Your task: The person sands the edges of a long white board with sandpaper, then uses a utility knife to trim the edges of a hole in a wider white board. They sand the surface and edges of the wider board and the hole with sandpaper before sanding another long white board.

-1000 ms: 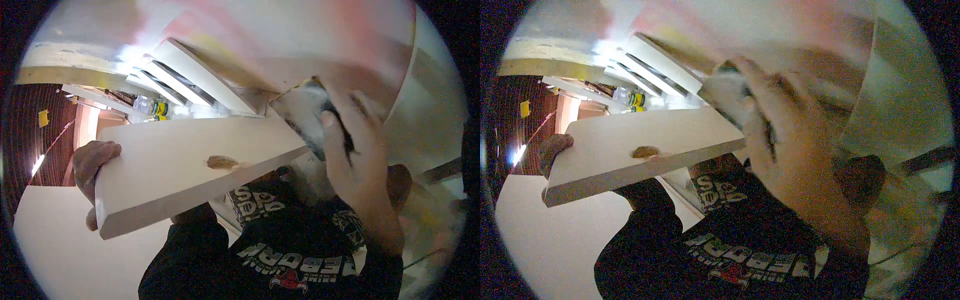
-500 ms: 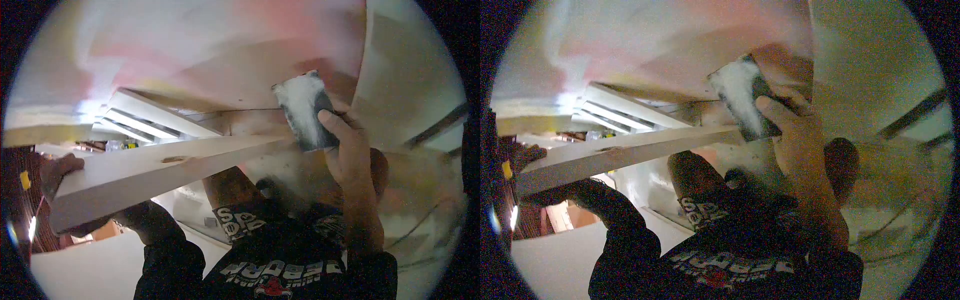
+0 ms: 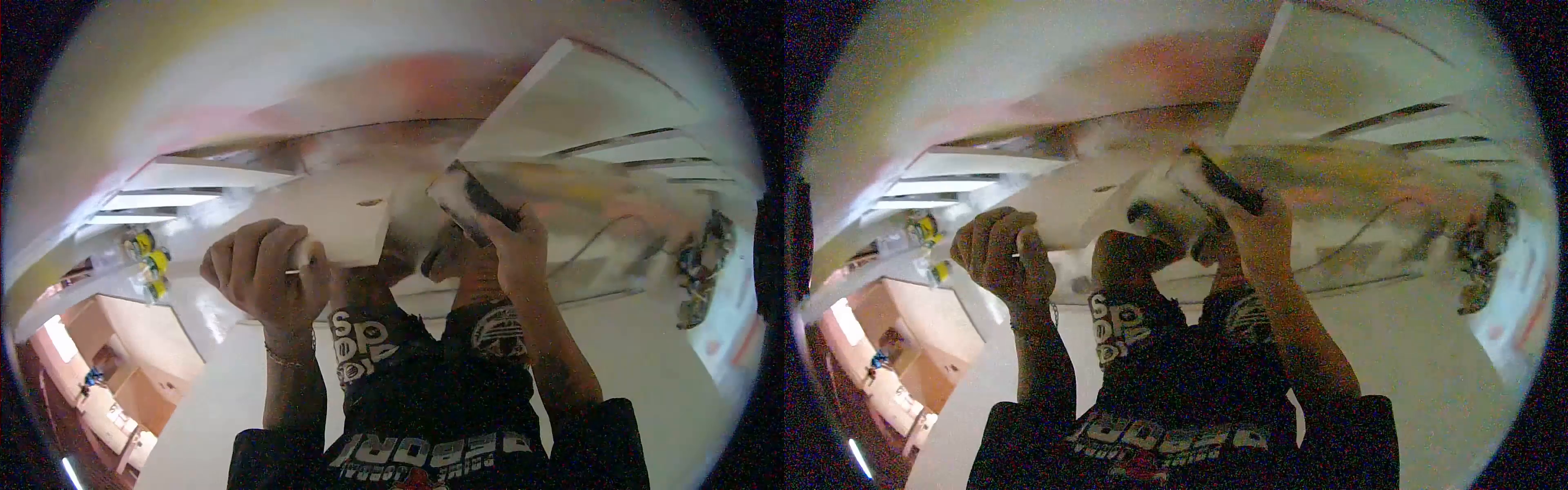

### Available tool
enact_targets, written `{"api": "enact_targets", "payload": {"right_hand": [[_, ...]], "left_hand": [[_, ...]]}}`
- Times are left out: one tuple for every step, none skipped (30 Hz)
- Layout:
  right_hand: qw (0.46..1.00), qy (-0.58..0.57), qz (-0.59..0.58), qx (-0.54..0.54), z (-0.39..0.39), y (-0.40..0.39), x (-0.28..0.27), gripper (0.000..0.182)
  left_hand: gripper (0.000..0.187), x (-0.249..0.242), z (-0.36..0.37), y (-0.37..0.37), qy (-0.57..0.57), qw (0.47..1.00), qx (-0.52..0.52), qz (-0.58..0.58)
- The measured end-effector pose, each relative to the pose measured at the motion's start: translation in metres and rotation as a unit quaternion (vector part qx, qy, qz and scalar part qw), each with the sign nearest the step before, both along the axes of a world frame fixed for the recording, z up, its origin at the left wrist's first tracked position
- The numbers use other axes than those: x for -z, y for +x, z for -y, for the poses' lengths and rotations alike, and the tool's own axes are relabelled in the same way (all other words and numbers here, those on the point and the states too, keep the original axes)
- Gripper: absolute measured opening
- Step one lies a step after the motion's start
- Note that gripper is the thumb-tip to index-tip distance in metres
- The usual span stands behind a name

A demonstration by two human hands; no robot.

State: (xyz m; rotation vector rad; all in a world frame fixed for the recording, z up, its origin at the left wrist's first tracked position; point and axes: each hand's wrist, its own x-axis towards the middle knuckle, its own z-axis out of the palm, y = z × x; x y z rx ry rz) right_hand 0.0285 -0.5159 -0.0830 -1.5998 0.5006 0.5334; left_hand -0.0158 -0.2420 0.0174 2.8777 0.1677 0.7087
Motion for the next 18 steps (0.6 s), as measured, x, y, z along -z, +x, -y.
{"api": "enact_targets", "payload": {"right_hand": [[1.000,-0.015,0.000,-0.012,0.001,0.005,-0.019,0.036],[0.997,-0.060,-0.008,-0.052,0.000,0.014,-0.041,0.033],[0.990,-0.104,-0.013,-0.097,-0.003,0.021,-0.053,0.029],[0.986,-0.111,-0.009,-0.124,0.000,0.025,-0.049,0.029],[0.989,-0.089,0.009,-0.117,0.003,0.026,-0.038,0.029],[0.992,-0.062,0.024,-0.112,0.004,0.031,-0.031,0.029],[0.987,-0.060,0.023,-0.149,0.002,0.038,-0.031,0.029],[0.986,-0.036,0.047,-0.159,-0.004,0.043,-0.031,0.034],[0.983,-0.006,0.073,-0.168,-0.010,0.053,-0.027,0.039],[0.977,0.003,0.068,-0.202,-0.014,0.064,-0.021,0.039],[0.964,-0.013,0.049,-0.261,-0.015,0.069,-0.015,0.040],[0.946,-0.023,0.037,-0.322,-0.018,0.081,0.003,0.042],[0.943,-0.020,0.033,-0.331,-0.026,0.088,0.014,0.042],[0.884,-0.008,0.192,-0.427,-0.033,0.092,0.023,0.045],[0.793,0.006,0.344,-0.503,-0.039,0.092,0.030,0.048],[0.795,0.006,0.332,-0.508,-0.046,0.088,0.031,0.048],[0.783,0.043,0.340,-0.520,-0.056,0.085,0.030,0.048],[0.768,0.082,0.349,-0.531,-0.064,0.080,0.027,0.049]], "left_hand": [[0.035,-0.005,0.002,-0.001,-0.015,1.000,-0.012,0.000],[0.021,-0.008,0.005,-0.002,-0.029,0.999,-0.035,-0.016],[0.008,-0.007,0.008,-0.004,-0.042,0.997,-0.062,-0.032],[0.008,-0.005,0.015,-0.006,-0.049,0.994,-0.090,-0.028],[0.014,-0.003,0.022,-0.008,-0.053,0.990,-0.124,-0.028],[0.021,-0.001,0.029,-0.009,-0.054,0.985,-0.162,-0.029],[0.021,0.000,0.037,-0.009,-0.055,0.978,-0.199,-0.030],[0.020,0.002,0.045,-0.007,-0.094,0.969,-0.230,-0.009],[0.024,0.005,0.052,-0.002,-0.129,0.957,-0.260,0.019],[0.024,0.002,0.062,0.002,-0.122,0.948,-0.294,0.019],[0.028,-0.006,0.073,0.004,-0.151,0.930,-0.336,0.025],[0.034,0.000,0.083,0.010,-0.174,0.908,-0.379,0.038],[0.034,0.007,0.085,0.011,-0.170,0.904,-0.390,0.036],[0.038,0.014,0.087,0.008,-0.229,0.885,-0.392,0.100],[0.043,0.020,0.088,0.004,-0.287,0.859,-0.391,0.164],[0.043,0.023,0.088,-0.003,-0.289,0.857,-0.397,0.153],[0.043,0.023,0.083,-0.009,-0.243,0.878,-0.388,0.137],[0.044,0.022,0.082,-0.015,-0.196,0.897,-0.377,0.123]]}}
